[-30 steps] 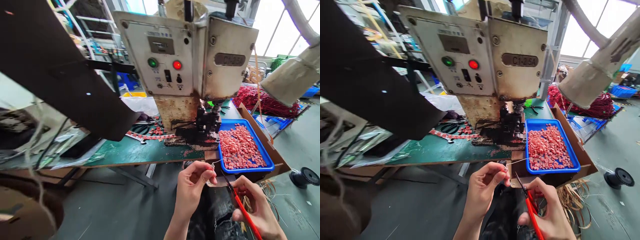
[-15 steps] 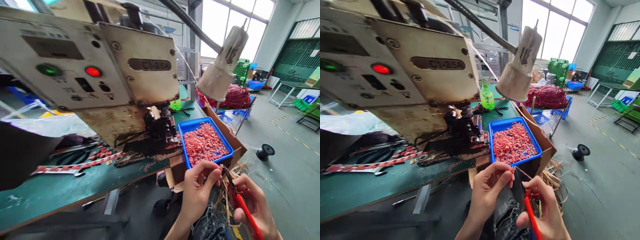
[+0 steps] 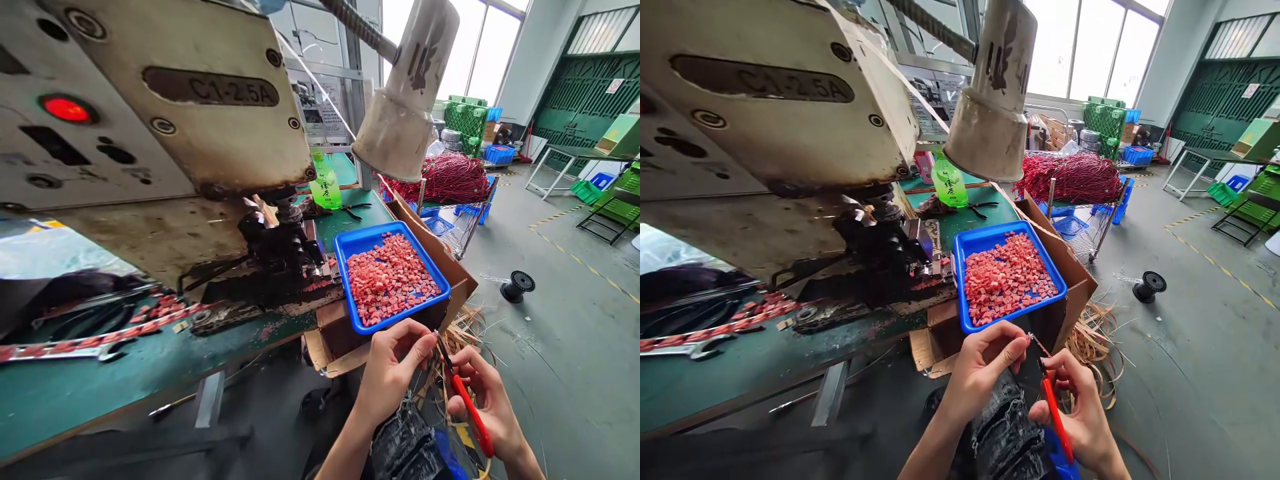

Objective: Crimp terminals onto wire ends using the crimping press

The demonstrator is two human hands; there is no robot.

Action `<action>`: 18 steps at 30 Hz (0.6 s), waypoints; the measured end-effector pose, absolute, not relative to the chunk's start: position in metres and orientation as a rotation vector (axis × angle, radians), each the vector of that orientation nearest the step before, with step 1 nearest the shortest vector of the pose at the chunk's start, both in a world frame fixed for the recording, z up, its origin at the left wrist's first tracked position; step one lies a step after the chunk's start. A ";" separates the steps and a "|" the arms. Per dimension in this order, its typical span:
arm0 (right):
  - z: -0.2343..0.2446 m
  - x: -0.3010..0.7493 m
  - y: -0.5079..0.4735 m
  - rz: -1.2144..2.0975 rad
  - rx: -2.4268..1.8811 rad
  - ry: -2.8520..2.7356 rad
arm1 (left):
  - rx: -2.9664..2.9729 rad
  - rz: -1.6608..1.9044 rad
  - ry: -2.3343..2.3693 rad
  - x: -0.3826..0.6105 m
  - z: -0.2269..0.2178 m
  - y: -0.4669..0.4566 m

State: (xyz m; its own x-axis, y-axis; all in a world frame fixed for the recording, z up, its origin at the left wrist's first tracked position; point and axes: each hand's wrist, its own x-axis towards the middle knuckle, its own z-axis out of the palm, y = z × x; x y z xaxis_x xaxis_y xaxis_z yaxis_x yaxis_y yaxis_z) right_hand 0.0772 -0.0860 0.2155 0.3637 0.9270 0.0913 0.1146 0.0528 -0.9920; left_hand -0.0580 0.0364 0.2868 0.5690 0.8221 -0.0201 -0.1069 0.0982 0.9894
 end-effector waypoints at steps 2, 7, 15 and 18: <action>0.214 0.079 -0.087 0.822 -1.387 -1.041 | 1.294 0.752 0.701 -0.056 0.284 0.037; 0.214 0.080 -0.086 0.806 -1.390 -1.034 | 1.263 0.674 0.707 -0.053 0.276 0.039; 0.219 0.083 -0.081 0.793 -1.422 -1.094 | 1.281 0.636 0.713 -0.052 0.272 0.042; 0.220 0.081 -0.079 0.772 -1.446 -1.079 | 1.277 0.630 0.720 -0.051 0.270 0.042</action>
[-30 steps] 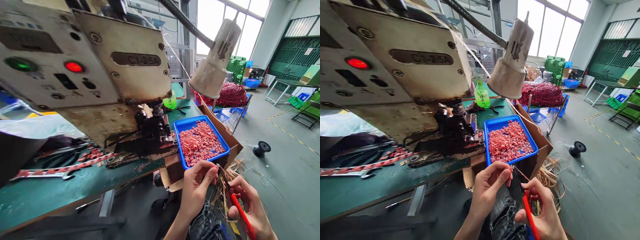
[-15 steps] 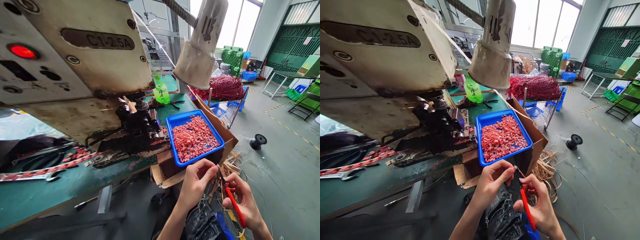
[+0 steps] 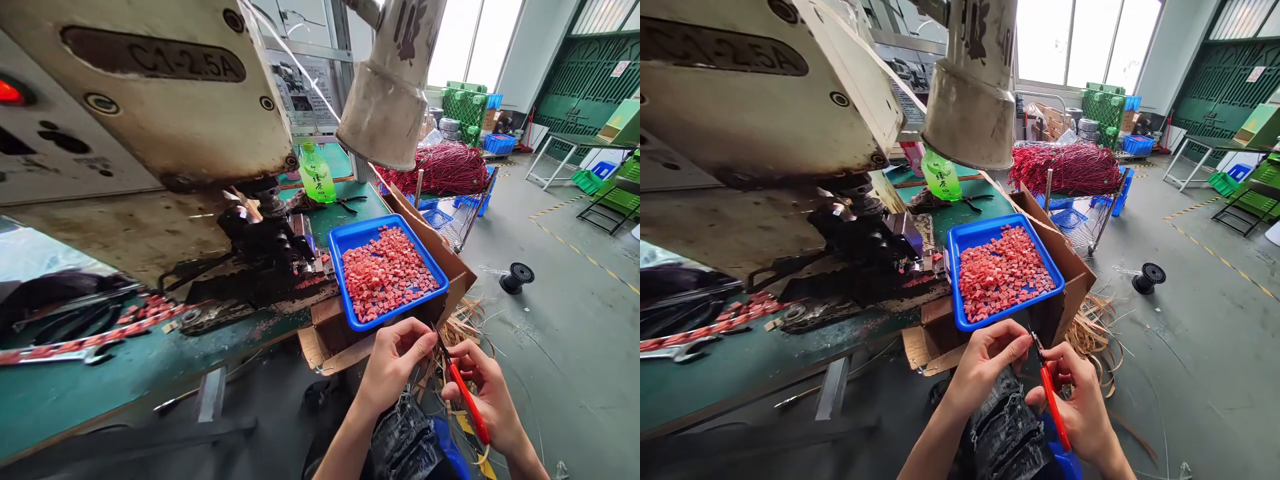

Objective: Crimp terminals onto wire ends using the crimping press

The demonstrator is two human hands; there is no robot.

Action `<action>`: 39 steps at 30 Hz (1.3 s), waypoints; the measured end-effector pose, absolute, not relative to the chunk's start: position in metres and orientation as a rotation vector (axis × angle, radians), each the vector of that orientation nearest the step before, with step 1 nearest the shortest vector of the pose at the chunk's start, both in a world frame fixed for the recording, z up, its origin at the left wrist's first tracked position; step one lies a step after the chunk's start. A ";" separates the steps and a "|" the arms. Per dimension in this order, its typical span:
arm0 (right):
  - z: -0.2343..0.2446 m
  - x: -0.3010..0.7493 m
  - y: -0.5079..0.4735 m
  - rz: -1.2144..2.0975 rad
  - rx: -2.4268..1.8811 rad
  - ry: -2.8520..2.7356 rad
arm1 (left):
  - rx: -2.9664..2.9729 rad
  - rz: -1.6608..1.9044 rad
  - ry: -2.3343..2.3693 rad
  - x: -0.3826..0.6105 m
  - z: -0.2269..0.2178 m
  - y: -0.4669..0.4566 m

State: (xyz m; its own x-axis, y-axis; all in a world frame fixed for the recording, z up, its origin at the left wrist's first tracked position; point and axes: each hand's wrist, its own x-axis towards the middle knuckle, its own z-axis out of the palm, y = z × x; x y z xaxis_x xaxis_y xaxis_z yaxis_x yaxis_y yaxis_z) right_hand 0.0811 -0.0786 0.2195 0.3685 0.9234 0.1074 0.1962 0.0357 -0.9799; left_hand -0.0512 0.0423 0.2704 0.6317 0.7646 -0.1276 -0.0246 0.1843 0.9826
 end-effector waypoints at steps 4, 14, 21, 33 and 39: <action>0.222 0.082 -0.075 0.780 -1.483 -1.114 | 1.287 0.598 0.728 -0.050 0.269 0.045; 0.231 0.090 -0.071 0.738 -1.529 -1.238 | 1.336 0.603 0.760 -0.044 0.265 0.047; 0.238 0.097 -0.067 0.719 -1.554 -1.255 | 1.394 0.591 0.757 -0.040 0.264 0.050; 0.224 0.107 -0.064 0.810 -1.513 -1.102 | 1.362 0.566 0.702 -0.022 0.268 0.054; 0.223 0.113 -0.065 0.847 -1.515 -1.137 | 1.365 0.539 0.684 -0.015 0.266 0.057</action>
